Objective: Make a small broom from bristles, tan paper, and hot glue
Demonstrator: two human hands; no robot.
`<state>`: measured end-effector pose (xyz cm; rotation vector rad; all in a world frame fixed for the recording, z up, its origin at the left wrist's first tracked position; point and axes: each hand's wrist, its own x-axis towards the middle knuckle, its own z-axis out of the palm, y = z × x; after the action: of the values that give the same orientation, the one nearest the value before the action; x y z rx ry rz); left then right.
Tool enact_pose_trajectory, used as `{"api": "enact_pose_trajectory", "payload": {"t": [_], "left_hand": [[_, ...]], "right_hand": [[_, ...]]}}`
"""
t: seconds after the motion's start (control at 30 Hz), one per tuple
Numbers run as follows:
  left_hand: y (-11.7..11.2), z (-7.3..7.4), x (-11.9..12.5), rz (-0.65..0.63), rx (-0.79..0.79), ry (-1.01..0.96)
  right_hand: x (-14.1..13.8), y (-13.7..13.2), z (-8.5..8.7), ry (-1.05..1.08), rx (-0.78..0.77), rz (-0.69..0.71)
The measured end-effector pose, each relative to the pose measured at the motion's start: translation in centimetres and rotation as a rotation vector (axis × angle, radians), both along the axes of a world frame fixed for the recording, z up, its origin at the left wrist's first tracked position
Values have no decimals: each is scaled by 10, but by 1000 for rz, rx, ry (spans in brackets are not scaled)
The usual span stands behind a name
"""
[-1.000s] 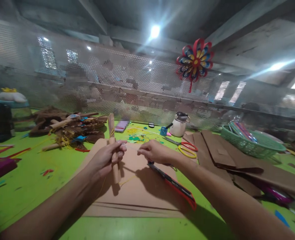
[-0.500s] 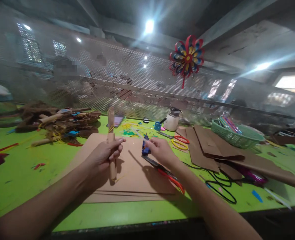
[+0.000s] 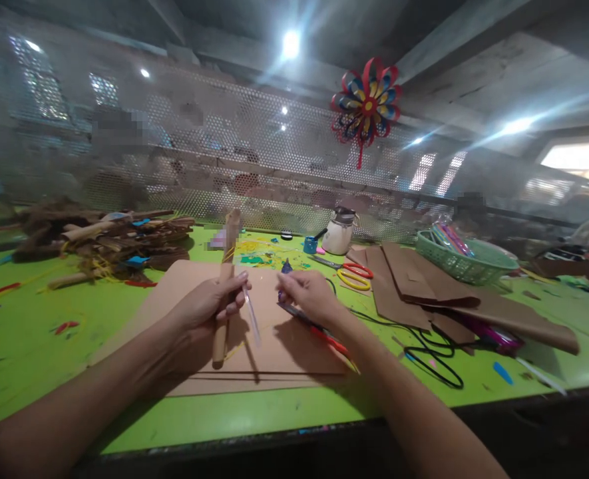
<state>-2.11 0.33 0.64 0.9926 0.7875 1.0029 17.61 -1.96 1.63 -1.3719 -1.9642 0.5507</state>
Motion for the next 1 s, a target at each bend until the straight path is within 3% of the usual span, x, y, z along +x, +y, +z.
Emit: {"api": "enact_pose_trajectory", "payload": {"t": [0.07, 0.1, 0.33, 0.5, 0.63, 0.8, 1.0], "left_hand": [[-2, 0, 1, -33, -1, 24], [-2, 0, 1, -47, 6, 33], [-4, 1, -2, -143, -3, 109], [-6, -4, -2, -134, 27, 151], [-4, -7, -1, -200, 21, 122], [-6, -5, -3, -314, 29, 76], [-9, -6, -4, -326, 15, 72]], "right_hand": [[20, 16, 7, -419, 87, -83], [27, 24, 7, -507, 100, -103], [31, 47, -31, -674, 159, -145], [33, 51, -45, -608, 207, -188], [37, 57, -48, -487, 224, -252], [37, 62, -37, -275, 260, -317], [24, 51, -26, -46, 308, -299]]}}
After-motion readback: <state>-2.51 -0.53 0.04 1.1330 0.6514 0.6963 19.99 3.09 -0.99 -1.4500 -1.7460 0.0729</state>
